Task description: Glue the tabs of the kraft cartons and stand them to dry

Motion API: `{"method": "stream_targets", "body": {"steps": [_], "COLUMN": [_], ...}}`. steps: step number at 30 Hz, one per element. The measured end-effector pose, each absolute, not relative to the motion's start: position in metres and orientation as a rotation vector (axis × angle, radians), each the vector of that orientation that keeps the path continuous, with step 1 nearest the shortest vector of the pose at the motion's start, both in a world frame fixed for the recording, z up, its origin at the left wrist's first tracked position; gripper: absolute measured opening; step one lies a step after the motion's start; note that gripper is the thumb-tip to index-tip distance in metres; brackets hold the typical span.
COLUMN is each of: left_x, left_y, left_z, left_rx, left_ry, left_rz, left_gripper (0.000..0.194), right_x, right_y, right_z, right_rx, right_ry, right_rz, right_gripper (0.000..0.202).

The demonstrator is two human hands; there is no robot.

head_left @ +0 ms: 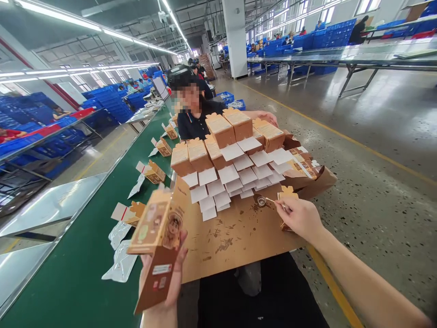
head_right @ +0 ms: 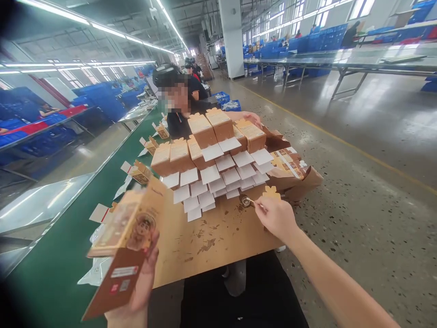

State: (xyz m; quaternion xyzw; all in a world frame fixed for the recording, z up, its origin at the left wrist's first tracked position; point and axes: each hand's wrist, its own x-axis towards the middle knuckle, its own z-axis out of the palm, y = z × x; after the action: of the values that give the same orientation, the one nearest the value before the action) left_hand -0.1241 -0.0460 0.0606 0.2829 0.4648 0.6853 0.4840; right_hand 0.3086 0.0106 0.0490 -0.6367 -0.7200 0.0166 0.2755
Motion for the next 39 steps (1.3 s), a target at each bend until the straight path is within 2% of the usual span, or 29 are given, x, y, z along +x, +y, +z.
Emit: {"method": "stream_targets", "body": {"steps": [3, 6, 11, 17, 21, 24, 28, 32, 39], "left_x": [-0.122, -0.109, -0.093, -0.091, -0.082, -0.077, -0.075, -0.073, -0.074], "left_y": [-0.084, -0.101, -0.095, -0.069, -0.063, -0.065, -0.07, -0.071, -0.079], "left_z": [0.018, 0.004, -0.012, -0.039, -0.035, -0.028, -0.019, -0.019, -0.043], "left_rx": [0.458, 0.494, 0.609, 0.651, 0.736, 0.745, 0.816, 0.835, 0.955], "left_ry": [1.103, 1.075, 1.181, 1.352, 1.435, 1.445, 1.444, 1.455, 1.611], "left_rz": [1.571, 1.542, 1.584, 1.462, 1.456, 1.438, 1.424, 1.431, 1.427], "left_gripper": [0.074, 0.075, 0.109, 0.093, 0.09, 0.089, 0.085, 0.083, 0.098], "right_x": [0.308, 0.303, 0.303, 0.296, 0.235, 0.176, 0.13, 0.127, 0.162], "right_y": [0.041, 0.061, 0.08, 0.042, -0.029, -0.065, -0.072, -0.067, -0.077], "right_z": [0.058, 0.059, 0.057, 0.048, 0.008, -0.027, -0.052, -0.056, -0.048], "right_rx": [-1.855, -1.963, -1.964, -1.83, -1.371, -1.285, -1.258, -1.256, -1.325], "right_ry": [-2.117, -2.279, -2.334, -2.211, -2.023, -2.027, -2.074, -2.084, -1.982], "right_rz": [0.132, 0.229, 0.272, 0.272, 0.47, 0.516, 0.499, 0.492, 0.468], "right_gripper": [0.024, 0.026, 0.03, 0.028, 0.032, 0.03, 0.03, 0.031, 0.033]}}
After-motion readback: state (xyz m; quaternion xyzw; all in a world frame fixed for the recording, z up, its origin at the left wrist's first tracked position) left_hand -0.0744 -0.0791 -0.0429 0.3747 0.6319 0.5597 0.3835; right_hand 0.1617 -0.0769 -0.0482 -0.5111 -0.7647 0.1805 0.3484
